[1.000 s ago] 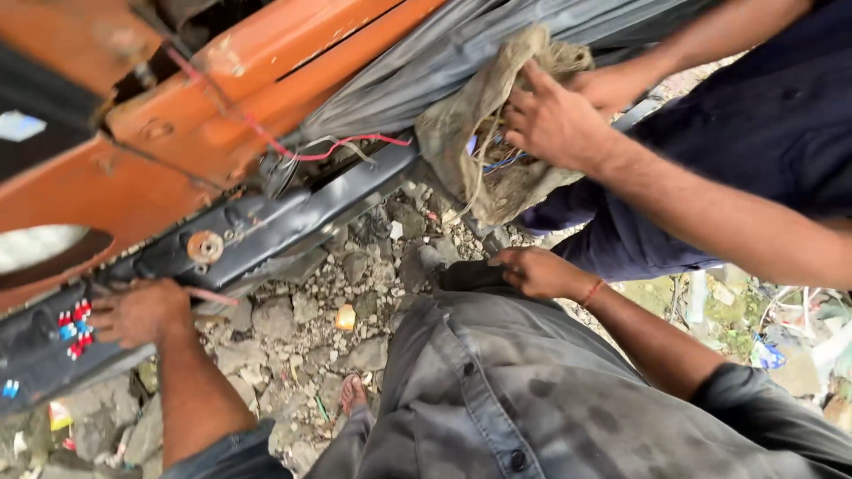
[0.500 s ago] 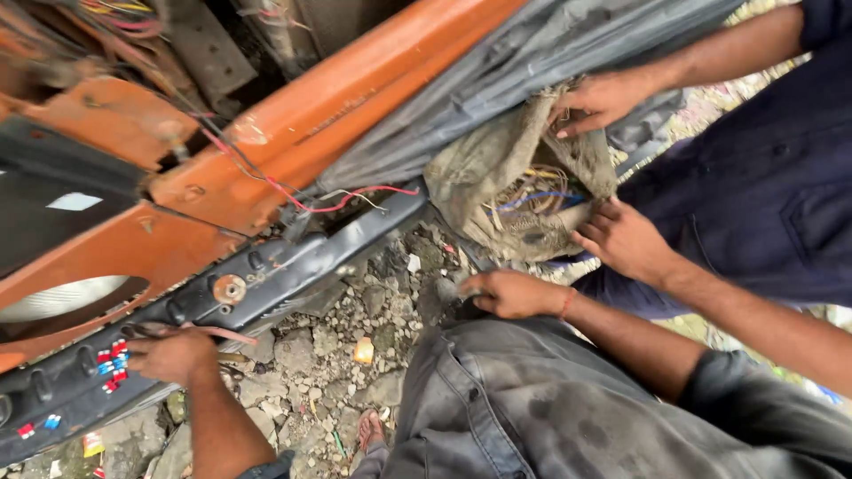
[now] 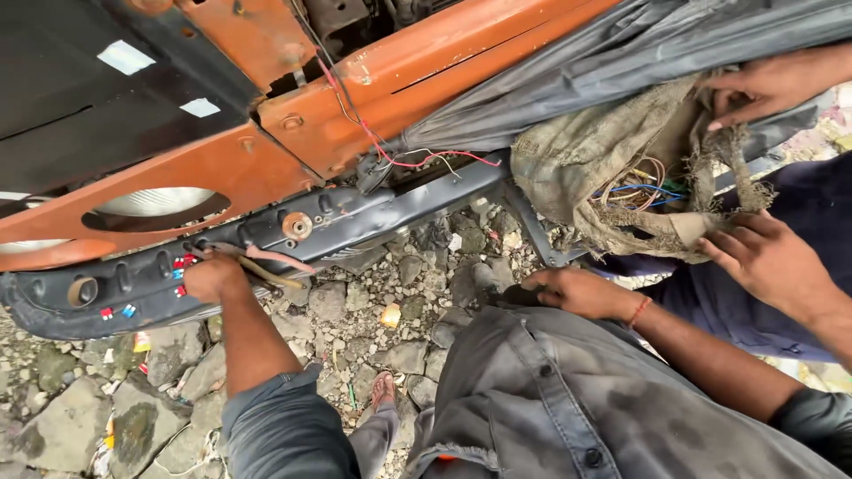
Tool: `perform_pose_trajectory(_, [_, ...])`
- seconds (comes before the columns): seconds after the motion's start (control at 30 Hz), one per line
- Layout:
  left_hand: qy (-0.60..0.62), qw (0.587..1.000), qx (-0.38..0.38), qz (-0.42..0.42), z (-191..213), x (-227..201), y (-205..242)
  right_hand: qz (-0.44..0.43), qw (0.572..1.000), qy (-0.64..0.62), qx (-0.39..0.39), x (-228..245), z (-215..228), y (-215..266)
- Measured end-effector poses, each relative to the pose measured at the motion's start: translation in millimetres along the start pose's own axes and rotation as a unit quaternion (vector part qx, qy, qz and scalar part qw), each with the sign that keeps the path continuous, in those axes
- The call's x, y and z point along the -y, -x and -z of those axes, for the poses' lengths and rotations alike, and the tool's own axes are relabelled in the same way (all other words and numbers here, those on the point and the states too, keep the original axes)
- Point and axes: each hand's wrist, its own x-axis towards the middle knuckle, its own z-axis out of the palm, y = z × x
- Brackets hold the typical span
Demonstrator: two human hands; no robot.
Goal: Inspecting and repairing the wiring for a vehicle's horn and front assembly.
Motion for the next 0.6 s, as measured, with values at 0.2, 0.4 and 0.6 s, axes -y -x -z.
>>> perform_pose_trajectory(0.2, [0.078, 0.992, -0.072, -0.071, -29, 38, -21, 0.079, 0.995, -0.029, -0.057, 47, 44, -22])
perform_pose_trajectory(0.4, [0.131, 0.97, -0.126, -0.16, 0, 36, 48, 0.144, 0.977, -0.04, -0.153, 90, 77, -75])
perform_pose_trajectory(0.6, [0.247, 0.907, 0.216, -0.265, 16, -28, 224, 0.137, 0.99, -0.038, 0.022, 106, 49, -93])
